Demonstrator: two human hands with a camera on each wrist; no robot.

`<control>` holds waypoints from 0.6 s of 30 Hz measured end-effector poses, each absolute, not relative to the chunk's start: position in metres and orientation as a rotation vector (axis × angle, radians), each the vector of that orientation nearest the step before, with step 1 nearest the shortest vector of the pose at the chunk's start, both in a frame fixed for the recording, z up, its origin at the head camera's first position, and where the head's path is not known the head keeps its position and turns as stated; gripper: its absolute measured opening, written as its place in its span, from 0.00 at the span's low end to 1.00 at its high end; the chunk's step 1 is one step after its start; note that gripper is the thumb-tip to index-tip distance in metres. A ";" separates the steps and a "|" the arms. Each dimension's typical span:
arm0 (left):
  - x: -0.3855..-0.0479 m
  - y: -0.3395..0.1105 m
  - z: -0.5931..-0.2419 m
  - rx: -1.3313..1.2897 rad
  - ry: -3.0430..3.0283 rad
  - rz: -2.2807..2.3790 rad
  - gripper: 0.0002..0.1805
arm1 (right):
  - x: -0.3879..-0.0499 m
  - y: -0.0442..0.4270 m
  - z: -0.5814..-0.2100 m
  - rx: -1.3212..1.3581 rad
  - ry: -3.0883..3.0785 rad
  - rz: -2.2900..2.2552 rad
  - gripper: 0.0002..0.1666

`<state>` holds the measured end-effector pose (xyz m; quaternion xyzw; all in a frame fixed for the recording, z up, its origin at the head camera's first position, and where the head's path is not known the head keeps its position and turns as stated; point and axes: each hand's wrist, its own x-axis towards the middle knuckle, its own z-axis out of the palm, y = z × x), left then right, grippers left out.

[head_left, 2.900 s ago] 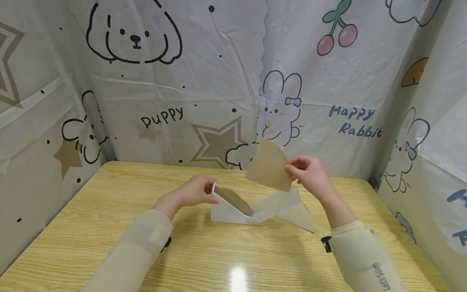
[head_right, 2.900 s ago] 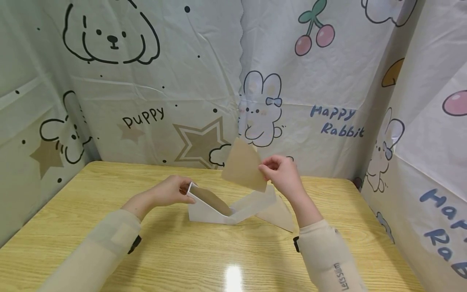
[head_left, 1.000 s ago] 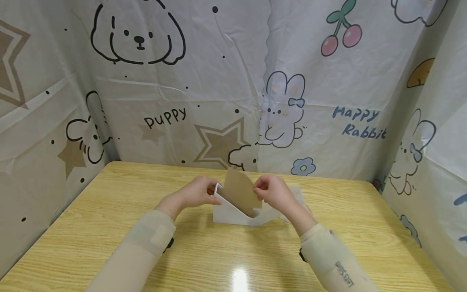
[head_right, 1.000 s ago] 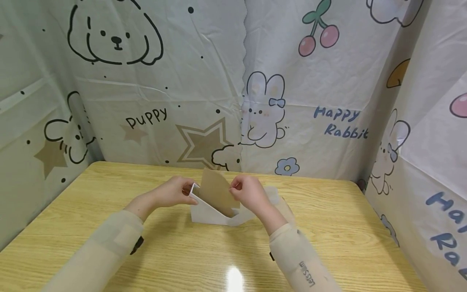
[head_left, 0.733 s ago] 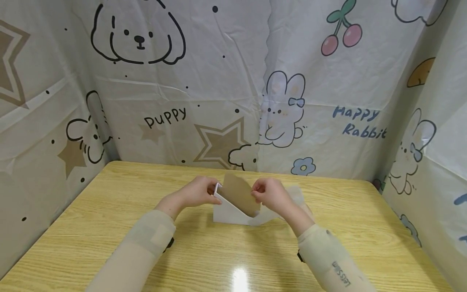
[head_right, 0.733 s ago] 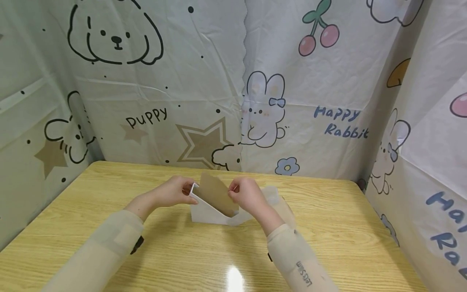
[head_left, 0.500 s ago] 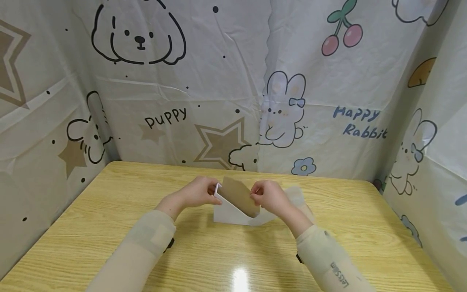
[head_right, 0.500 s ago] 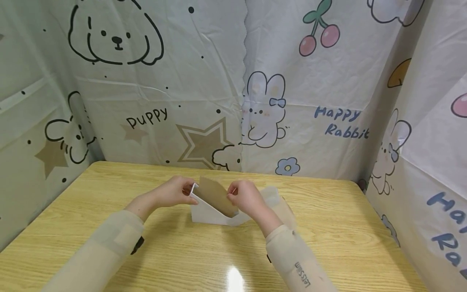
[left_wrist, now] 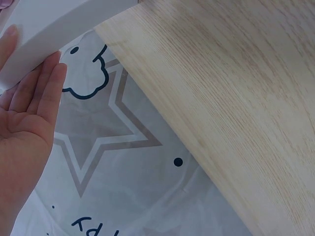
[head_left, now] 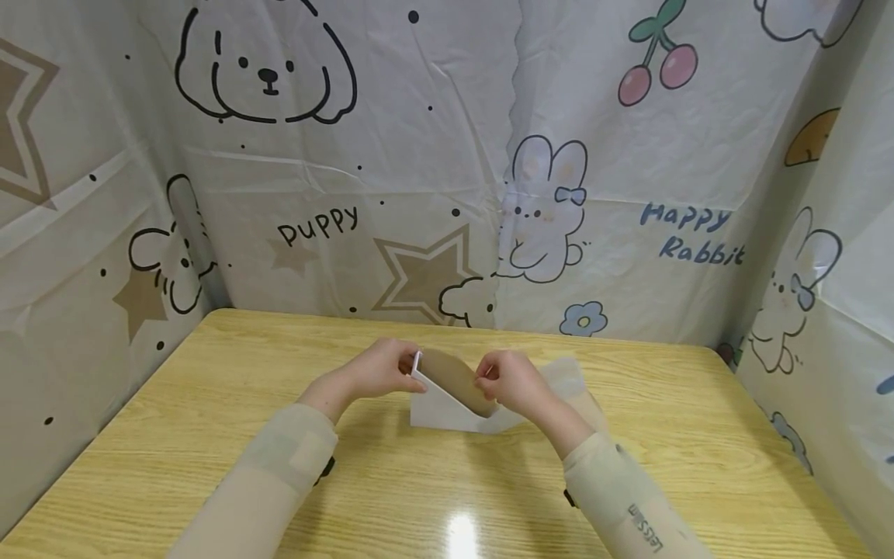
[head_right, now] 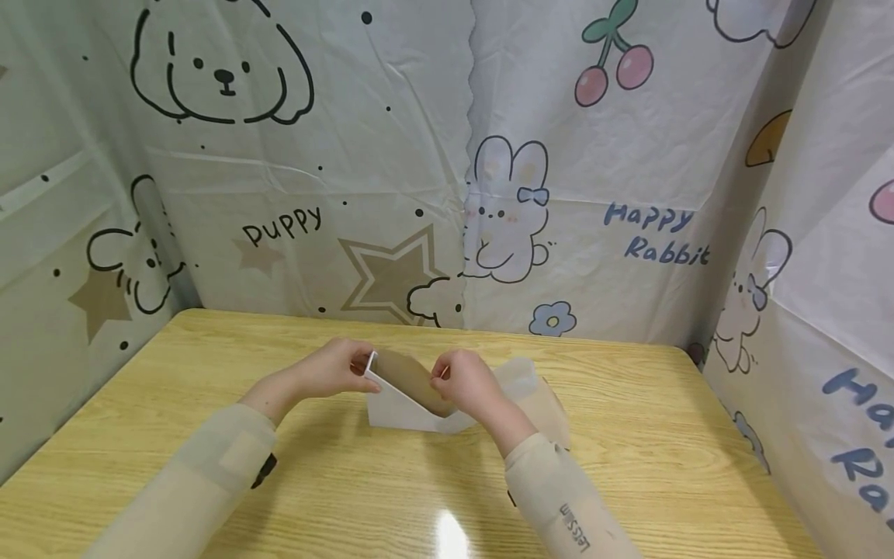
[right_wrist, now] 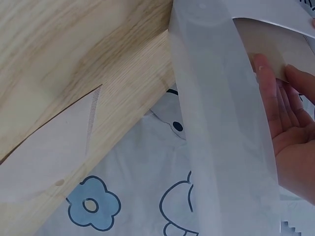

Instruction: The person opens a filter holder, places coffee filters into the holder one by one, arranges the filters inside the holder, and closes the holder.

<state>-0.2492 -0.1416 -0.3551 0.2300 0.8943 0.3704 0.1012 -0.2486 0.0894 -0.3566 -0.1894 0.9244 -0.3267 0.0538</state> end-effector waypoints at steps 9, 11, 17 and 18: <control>-0.249 -0.141 -0.355 0.665 2.636 1.103 0.10 | -0.247 0.084 -0.361 -0.535 2.802 -0.968 0.04; -0.249 -0.141 -0.355 0.669 2.637 1.104 0.11 | -0.246 0.083 -0.361 -0.537 2.806 -0.954 0.05; -0.249 -0.140 -0.355 0.644 2.641 1.108 0.13 | -0.245 0.082 -0.363 -0.609 2.828 -0.903 0.04; -0.248 -0.140 -0.355 0.646 2.641 1.107 0.13 | -0.245 0.081 -0.362 -0.627 2.832 -0.897 0.04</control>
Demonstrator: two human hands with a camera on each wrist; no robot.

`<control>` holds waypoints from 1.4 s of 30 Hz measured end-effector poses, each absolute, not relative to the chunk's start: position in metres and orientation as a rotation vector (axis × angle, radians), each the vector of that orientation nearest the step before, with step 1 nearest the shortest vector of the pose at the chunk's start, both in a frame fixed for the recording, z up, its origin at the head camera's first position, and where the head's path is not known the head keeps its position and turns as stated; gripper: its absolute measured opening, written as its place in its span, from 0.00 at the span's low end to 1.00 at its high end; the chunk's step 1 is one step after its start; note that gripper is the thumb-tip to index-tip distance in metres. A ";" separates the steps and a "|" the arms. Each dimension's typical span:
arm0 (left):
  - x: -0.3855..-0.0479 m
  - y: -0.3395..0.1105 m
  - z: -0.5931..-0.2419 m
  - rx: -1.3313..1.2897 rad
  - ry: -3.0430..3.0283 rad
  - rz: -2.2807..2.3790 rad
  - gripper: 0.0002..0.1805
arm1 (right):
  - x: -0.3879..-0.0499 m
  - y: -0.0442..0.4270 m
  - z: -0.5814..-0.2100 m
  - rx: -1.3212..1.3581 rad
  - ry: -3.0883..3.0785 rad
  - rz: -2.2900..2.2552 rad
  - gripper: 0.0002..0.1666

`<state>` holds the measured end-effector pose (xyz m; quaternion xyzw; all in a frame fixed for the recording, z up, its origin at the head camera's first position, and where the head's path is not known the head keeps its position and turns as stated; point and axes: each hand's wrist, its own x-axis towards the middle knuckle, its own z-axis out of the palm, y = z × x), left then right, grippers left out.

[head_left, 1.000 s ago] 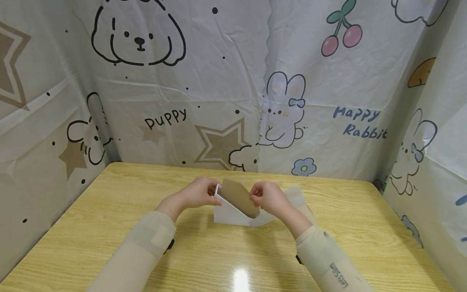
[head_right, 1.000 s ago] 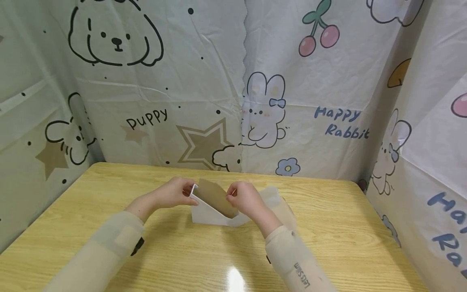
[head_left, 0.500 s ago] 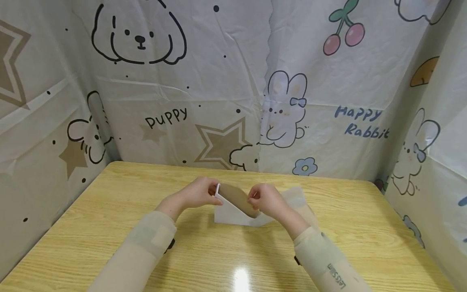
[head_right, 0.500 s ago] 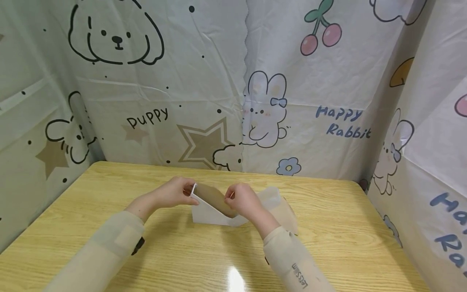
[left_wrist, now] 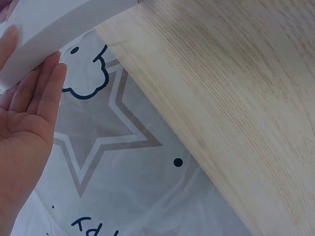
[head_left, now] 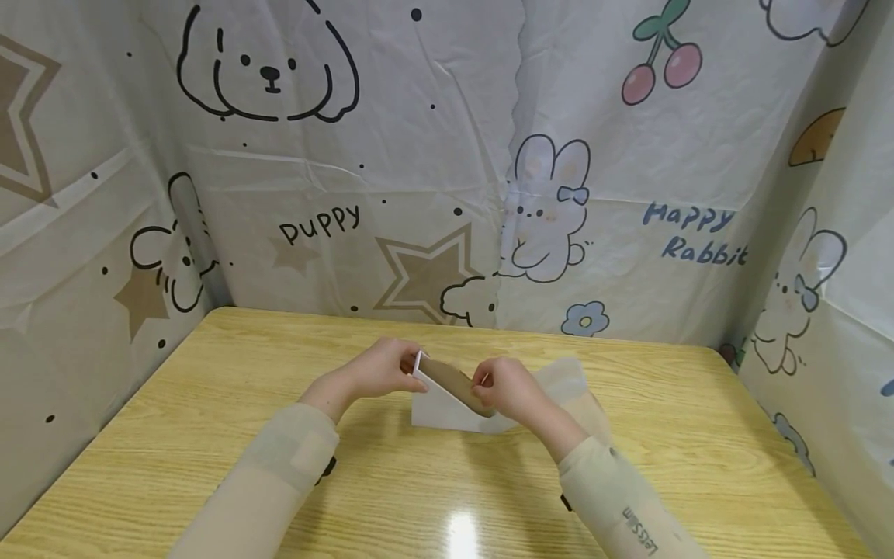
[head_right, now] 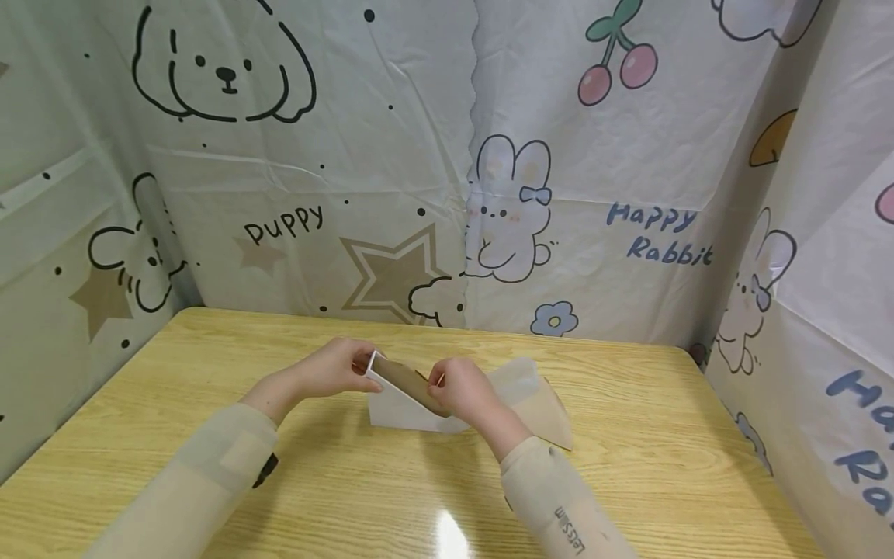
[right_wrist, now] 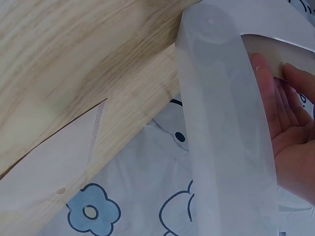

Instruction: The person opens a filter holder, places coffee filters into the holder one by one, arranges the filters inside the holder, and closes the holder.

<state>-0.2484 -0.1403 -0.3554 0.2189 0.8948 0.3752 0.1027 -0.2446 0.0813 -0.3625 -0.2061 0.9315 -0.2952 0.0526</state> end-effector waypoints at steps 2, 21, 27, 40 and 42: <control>-0.248 -0.140 -0.355 0.643 2.640 1.107 0.14 | -0.244 0.081 -0.363 -0.652 2.839 -0.889 0.04; -0.247 -0.139 -0.355 0.658 2.637 1.115 0.15 | -0.243 0.101 -0.332 -0.541 3.045 -0.867 0.09; -0.246 -0.140 -0.353 0.665 2.642 1.110 0.14 | -0.247 0.135 -0.307 -0.416 3.165 -1.053 0.11; -0.246 -0.140 -0.353 0.681 2.662 1.083 0.13 | -0.267 0.207 -0.339 -0.032 3.178 -0.909 0.20; -0.246 -0.140 -0.353 0.681 2.664 1.084 0.13 | -0.269 0.214 -0.352 -0.003 3.123 -0.781 0.21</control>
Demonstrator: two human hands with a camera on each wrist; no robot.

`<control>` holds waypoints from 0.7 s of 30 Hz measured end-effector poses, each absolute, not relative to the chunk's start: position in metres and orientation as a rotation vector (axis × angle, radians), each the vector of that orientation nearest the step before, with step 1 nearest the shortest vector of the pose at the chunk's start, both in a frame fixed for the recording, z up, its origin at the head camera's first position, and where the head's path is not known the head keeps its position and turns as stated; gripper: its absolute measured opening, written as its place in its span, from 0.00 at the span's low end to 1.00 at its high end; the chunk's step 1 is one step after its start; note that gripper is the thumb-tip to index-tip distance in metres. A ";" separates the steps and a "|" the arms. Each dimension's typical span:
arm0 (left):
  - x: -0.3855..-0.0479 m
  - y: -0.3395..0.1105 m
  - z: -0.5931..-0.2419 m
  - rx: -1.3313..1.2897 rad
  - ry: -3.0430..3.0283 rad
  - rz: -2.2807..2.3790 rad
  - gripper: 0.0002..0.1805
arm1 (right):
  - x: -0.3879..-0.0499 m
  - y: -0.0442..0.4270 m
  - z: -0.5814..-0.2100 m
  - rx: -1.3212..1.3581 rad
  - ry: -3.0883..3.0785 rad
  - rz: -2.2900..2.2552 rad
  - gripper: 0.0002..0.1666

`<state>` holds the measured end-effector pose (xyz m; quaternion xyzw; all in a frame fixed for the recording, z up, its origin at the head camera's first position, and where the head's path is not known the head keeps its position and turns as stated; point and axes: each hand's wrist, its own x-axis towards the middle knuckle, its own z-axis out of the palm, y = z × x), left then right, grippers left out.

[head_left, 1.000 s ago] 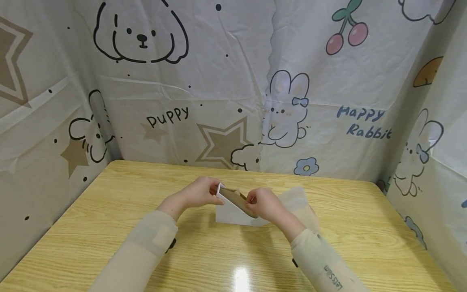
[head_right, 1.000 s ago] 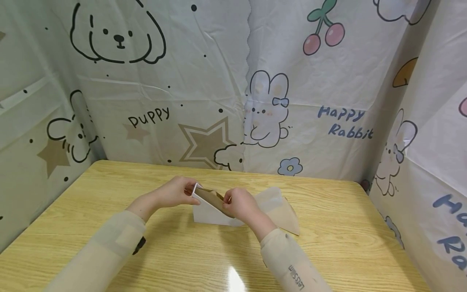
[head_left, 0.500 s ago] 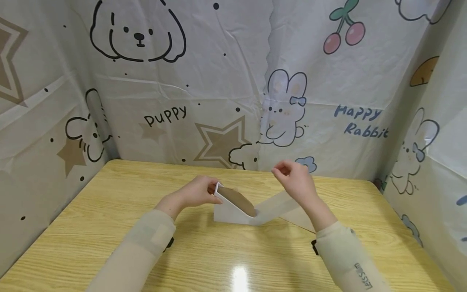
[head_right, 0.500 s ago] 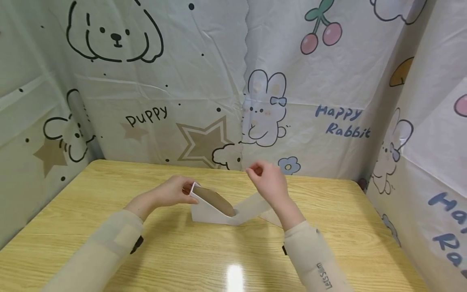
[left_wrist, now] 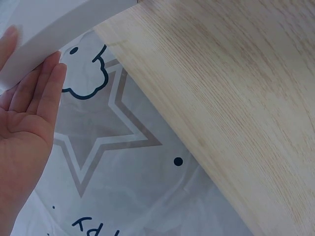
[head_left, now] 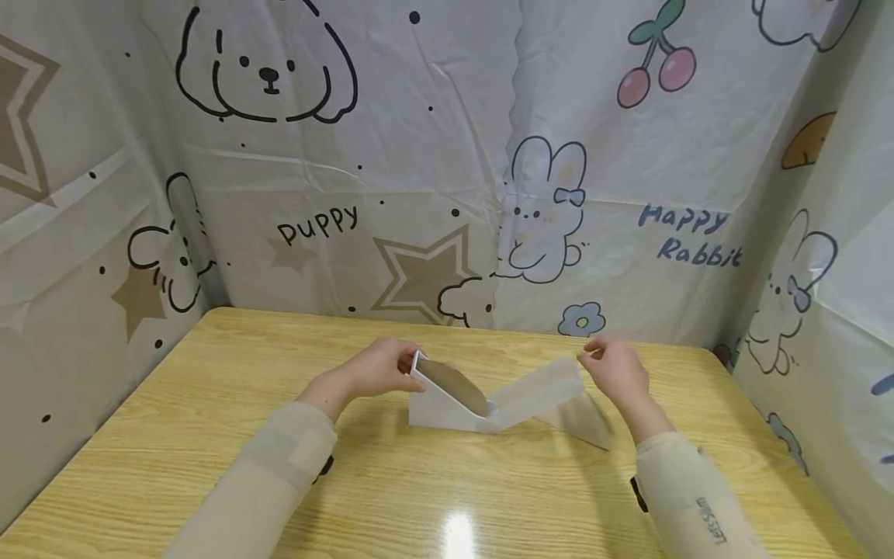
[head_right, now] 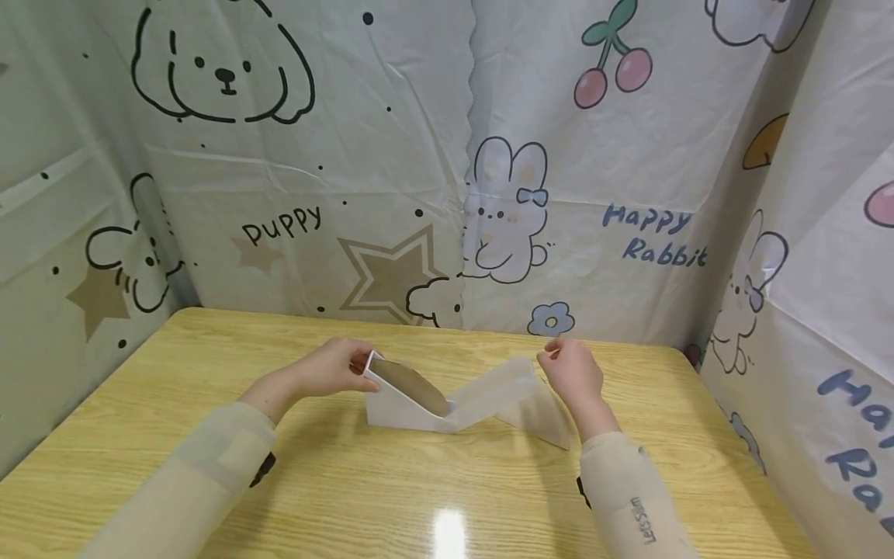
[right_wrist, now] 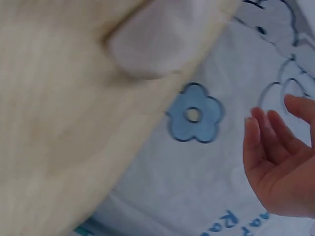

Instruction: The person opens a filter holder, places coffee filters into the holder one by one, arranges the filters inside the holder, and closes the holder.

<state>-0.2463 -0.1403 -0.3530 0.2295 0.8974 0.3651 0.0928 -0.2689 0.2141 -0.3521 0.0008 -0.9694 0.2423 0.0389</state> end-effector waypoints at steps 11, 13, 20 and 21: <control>-0.247 -0.140 -0.353 0.680 2.658 1.088 0.14 | -0.270 0.234 -0.401 -0.122 -3.314 0.552 0.30; -0.246 -0.140 -0.353 0.675 2.660 1.089 0.14 | -0.270 0.235 -0.404 -0.130 -3.302 0.539 0.28; -0.246 -0.140 -0.352 0.675 2.665 1.072 0.14 | -0.270 0.235 -0.406 -0.163 -3.286 0.562 0.21; -0.246 -0.140 -0.352 0.676 2.666 1.071 0.14 | -0.270 0.235 -0.406 -0.169 -3.284 0.571 0.19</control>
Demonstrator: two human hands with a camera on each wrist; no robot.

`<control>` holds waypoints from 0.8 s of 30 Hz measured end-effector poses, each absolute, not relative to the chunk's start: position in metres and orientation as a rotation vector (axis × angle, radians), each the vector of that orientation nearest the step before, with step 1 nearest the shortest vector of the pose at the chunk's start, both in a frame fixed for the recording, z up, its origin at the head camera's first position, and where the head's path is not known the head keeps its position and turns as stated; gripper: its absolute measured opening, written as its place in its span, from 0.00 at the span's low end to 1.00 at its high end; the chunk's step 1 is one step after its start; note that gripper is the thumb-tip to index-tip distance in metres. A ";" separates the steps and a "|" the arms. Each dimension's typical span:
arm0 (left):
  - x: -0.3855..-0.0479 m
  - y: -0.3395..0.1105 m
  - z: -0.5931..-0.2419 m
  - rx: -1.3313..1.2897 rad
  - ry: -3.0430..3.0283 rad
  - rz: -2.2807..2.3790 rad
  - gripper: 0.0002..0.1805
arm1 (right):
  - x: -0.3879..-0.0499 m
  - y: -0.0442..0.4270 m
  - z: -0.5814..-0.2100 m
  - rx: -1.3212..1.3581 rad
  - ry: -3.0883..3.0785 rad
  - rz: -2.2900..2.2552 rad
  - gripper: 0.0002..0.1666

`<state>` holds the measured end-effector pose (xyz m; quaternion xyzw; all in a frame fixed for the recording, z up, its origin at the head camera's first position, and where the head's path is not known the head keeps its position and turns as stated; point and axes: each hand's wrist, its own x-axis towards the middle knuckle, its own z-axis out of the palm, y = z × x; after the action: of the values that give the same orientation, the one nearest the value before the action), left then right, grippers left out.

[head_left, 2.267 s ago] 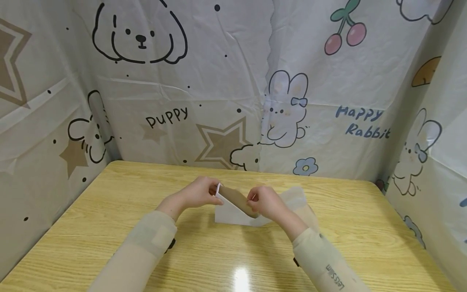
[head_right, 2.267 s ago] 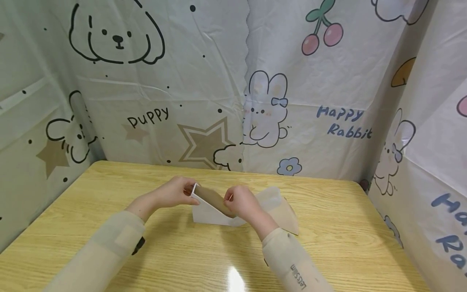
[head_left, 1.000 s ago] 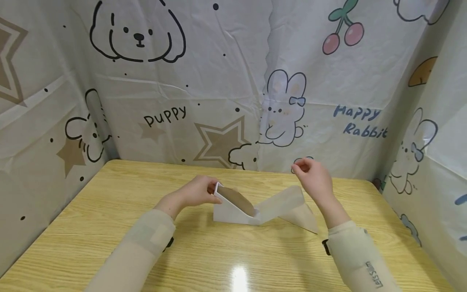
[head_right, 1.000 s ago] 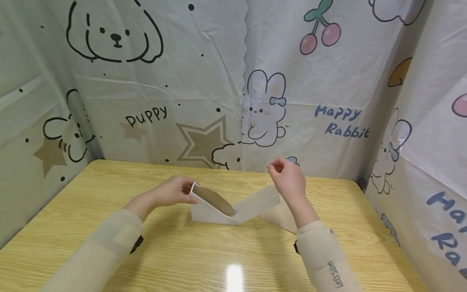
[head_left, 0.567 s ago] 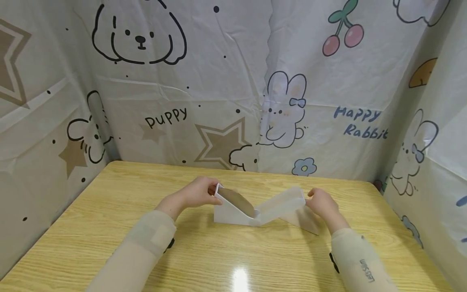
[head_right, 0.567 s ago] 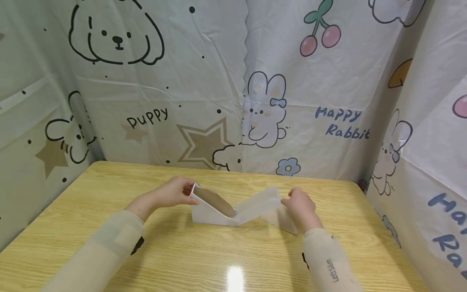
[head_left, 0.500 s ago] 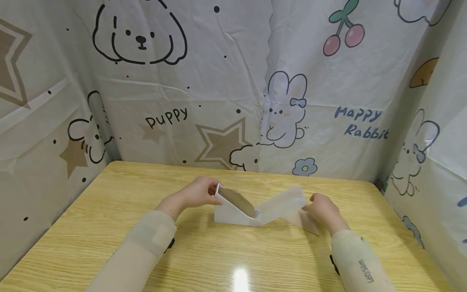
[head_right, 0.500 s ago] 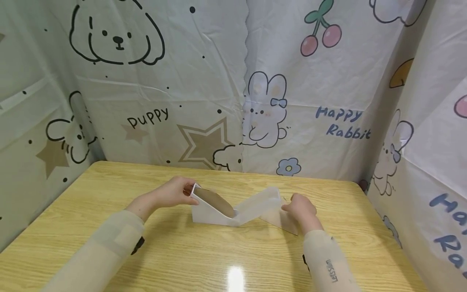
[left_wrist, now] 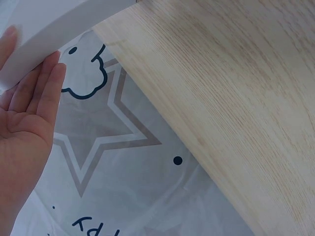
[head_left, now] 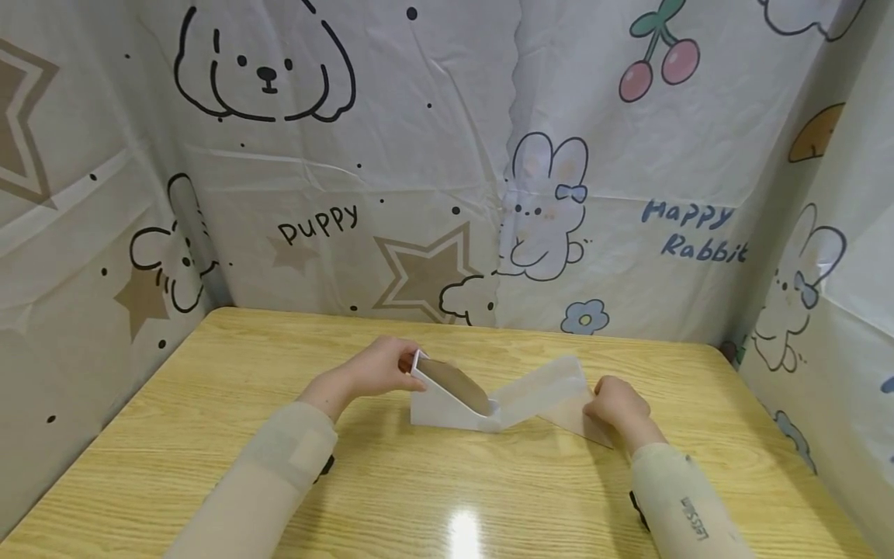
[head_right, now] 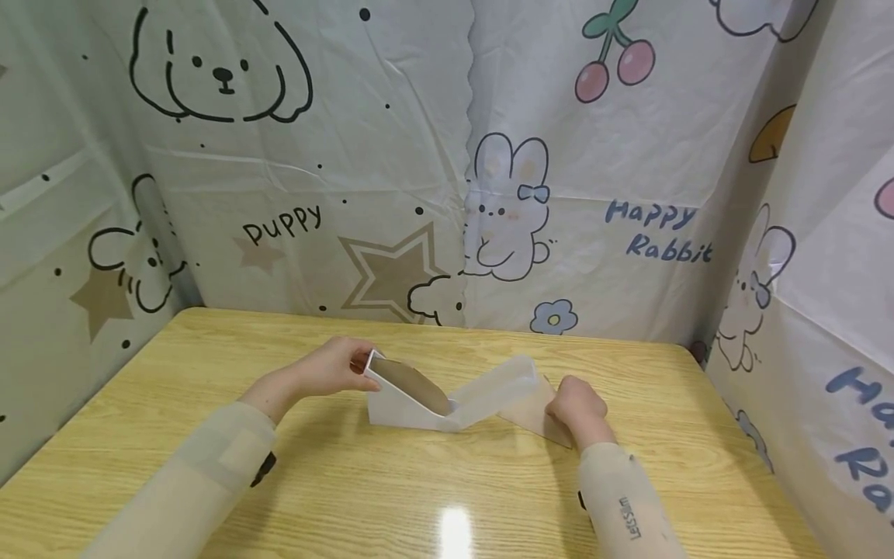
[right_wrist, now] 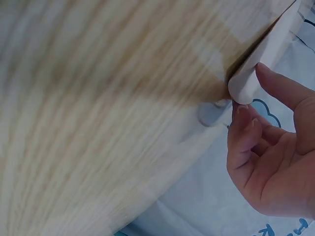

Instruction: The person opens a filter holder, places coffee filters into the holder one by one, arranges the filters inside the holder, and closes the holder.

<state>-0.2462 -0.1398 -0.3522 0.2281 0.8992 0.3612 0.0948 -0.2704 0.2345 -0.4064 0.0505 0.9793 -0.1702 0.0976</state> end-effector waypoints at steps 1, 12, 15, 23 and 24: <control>-0.246 -0.140 -0.352 0.678 2.667 1.072 0.14 | -0.270 0.234 -0.406 0.156 2.898 -0.511 0.17; -0.246 -0.140 -0.353 0.671 2.657 1.082 0.14 | -0.268 0.237 -0.401 0.218 2.903 -0.520 0.10; -0.246 -0.139 -0.352 0.666 2.663 1.080 0.15 | -0.266 0.240 -0.397 0.201 2.921 -0.554 0.15; -0.245 -0.139 -0.351 0.660 2.665 1.073 0.16 | -0.264 0.246 -0.376 0.138 2.908 -0.654 0.20; -0.245 -0.139 -0.351 0.660 2.664 1.073 0.15 | -0.264 0.247 -0.374 0.129 2.905 -0.676 0.20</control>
<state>-0.2451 -0.1392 -0.3508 0.2227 0.8998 0.3624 0.0970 -0.2636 0.2469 -0.3737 0.0431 0.9701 -0.2257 0.0780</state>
